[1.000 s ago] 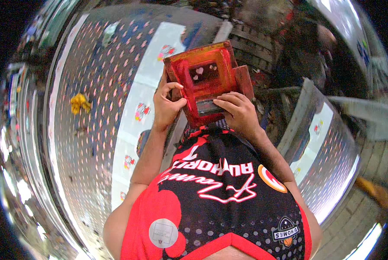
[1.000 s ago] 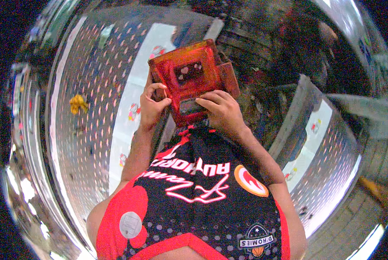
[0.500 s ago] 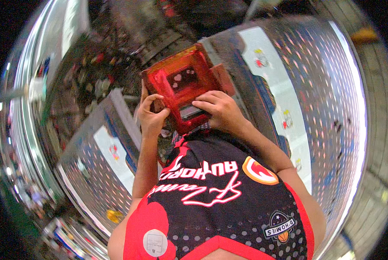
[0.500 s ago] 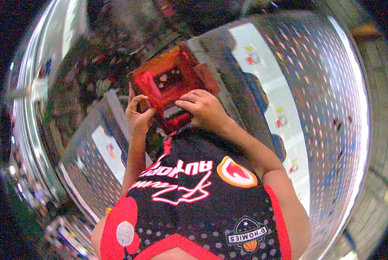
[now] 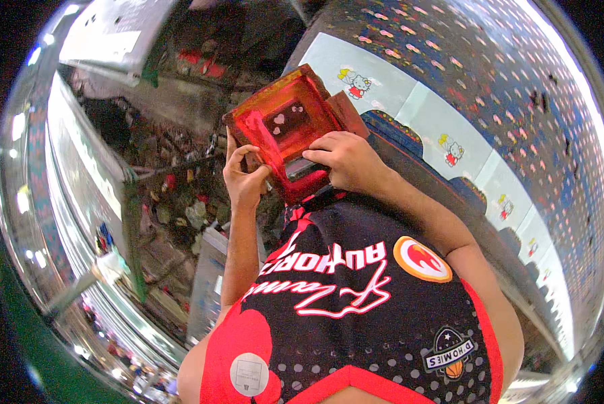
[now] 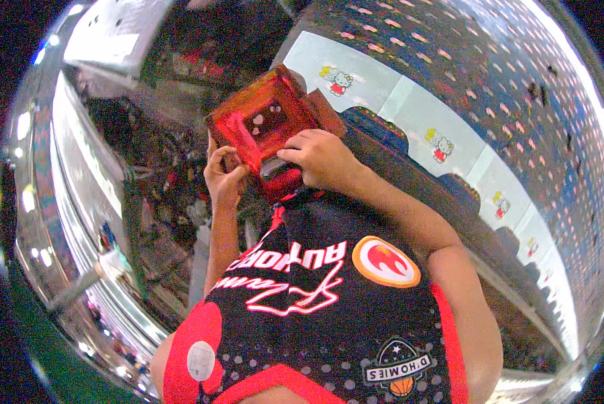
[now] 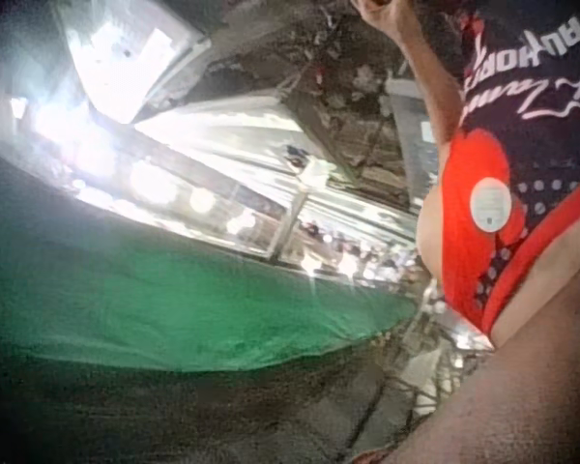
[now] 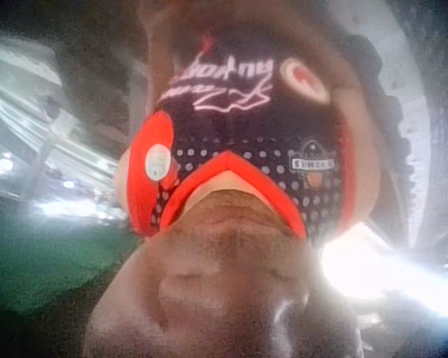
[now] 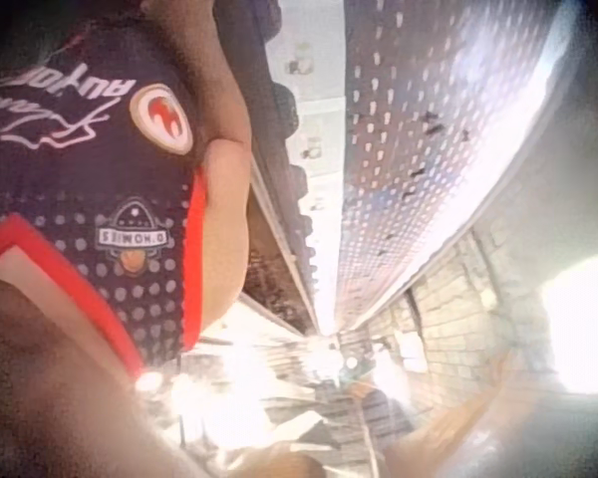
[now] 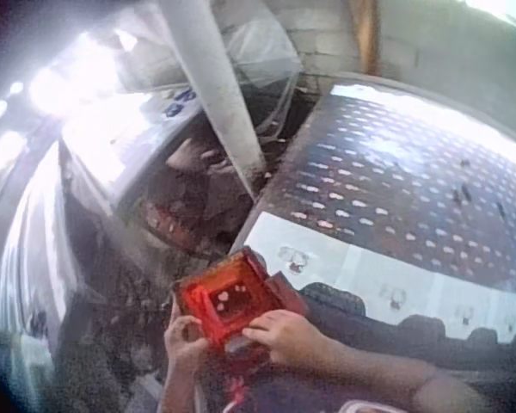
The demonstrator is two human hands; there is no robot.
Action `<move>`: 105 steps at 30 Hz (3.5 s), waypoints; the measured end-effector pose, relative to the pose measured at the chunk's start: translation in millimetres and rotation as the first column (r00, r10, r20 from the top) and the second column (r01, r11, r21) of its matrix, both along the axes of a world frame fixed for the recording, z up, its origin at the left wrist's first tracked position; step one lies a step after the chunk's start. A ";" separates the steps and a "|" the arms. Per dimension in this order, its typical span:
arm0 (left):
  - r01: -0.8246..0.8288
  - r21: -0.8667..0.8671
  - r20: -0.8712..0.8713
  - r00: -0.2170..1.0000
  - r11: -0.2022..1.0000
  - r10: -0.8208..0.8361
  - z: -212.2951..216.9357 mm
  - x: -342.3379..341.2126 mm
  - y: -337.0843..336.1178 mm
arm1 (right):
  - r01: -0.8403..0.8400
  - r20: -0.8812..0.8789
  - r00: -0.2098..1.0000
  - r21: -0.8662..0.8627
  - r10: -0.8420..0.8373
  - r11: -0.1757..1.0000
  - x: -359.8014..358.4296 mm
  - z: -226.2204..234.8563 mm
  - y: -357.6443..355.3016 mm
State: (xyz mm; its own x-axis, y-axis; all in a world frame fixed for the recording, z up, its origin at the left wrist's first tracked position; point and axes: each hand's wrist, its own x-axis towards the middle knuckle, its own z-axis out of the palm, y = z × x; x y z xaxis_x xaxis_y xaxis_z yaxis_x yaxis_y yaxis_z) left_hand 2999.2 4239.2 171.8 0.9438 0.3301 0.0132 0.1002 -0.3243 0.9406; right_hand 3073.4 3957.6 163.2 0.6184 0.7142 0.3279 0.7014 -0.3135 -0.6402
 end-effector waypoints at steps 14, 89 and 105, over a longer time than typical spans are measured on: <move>0.496 -0.042 -0.169 0.852 0.867 -0.496 -31.8 227.4 101.6 | 0.379 -0.054 0.919 -0.147 -0.390 0.914 71.8 -19.0 103.6; 0.877 0.472 -0.078 0.146 0.092 -0.986 -139.6 316.5 -87.0 | 0.849 -0.014 0.450 -0.305 -0.893 0.432 11.6 -53.1 53.9; 0.571 0.784 -0.370 0.114 -0.244 -0.922 -107.1 308.4 -104.4 | 0.845 -0.016 0.464 -0.291 -0.886 0.448 14.9 -52.0 51.9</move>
